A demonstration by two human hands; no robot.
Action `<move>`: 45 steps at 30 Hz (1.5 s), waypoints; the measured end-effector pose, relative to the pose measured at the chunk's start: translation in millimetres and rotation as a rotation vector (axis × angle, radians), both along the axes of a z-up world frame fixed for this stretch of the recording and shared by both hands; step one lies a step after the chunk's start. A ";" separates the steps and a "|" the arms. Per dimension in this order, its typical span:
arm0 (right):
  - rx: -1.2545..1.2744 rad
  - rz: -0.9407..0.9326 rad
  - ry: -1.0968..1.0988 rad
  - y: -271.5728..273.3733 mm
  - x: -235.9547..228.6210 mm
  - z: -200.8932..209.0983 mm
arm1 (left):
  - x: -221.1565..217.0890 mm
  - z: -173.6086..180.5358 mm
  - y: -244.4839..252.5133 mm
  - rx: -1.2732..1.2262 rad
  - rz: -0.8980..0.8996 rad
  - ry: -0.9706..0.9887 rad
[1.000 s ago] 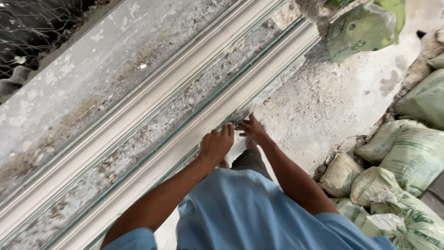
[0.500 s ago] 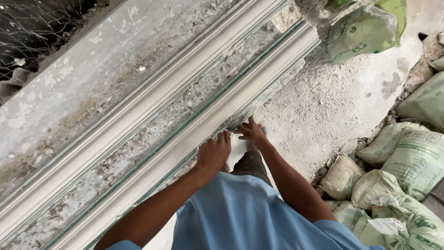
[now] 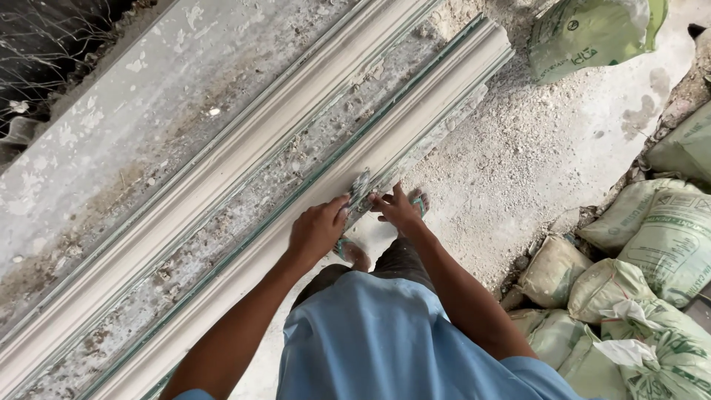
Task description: Cleaning and detailing gypsum crown molding using a scraper tool.
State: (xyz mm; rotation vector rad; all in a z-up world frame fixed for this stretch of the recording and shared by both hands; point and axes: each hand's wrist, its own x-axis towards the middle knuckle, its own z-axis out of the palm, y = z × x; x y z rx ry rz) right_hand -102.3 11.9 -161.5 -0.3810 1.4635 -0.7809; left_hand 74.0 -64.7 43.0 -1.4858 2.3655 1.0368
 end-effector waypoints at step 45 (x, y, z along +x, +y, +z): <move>-0.093 -0.028 0.068 42.9 -163.2 -63.6 | -45.9 -16.3 -28.9 -0.091 -0.093 -0.052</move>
